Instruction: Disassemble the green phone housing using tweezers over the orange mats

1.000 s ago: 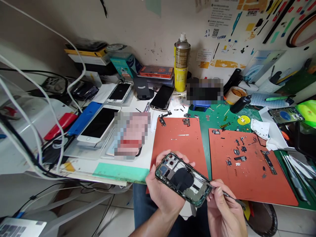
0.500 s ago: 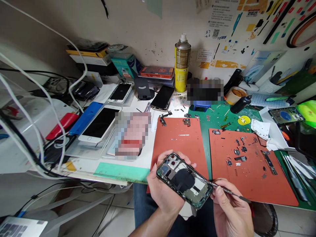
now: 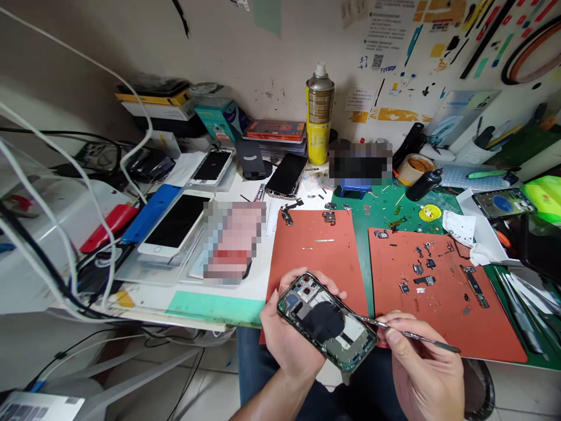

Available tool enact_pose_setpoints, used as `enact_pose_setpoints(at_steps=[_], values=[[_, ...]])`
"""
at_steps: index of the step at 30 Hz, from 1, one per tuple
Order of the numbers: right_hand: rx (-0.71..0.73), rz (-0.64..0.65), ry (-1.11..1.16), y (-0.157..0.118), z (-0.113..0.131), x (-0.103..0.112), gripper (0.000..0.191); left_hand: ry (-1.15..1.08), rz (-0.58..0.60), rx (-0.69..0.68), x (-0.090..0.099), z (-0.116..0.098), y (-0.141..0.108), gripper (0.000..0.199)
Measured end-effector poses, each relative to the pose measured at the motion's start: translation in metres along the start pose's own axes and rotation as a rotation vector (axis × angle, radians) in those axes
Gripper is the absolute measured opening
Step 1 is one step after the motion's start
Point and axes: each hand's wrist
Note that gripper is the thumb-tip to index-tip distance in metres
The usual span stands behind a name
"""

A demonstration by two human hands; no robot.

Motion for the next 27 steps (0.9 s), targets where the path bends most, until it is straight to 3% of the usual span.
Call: enact_pose_setpoints(at_steps=[20,23,27], values=[[0.214,0.088,-0.136,0.000,-0.007,0.015,0.019,0.032,-0.008,0.023,0.000,-0.001,0.000,0.038],[0.171,0.067,-0.124,0.000,-0.008,0.016,0.013,0.029,-0.006,0.032,0.001,-0.001,0.000,0.038],[-0.021,-0.011,-0.040,-0.002,-0.007,0.014,0.006,0.038,0.031,-0.005,0.001,0.000,-0.001,0.041]])
Point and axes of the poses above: each hand's wrist, its own y-axis towards the middle knuckle, its own x-axis out of the back of the hand, z = x × y, and after that the axes turned 4 degrees about -z, right-handed
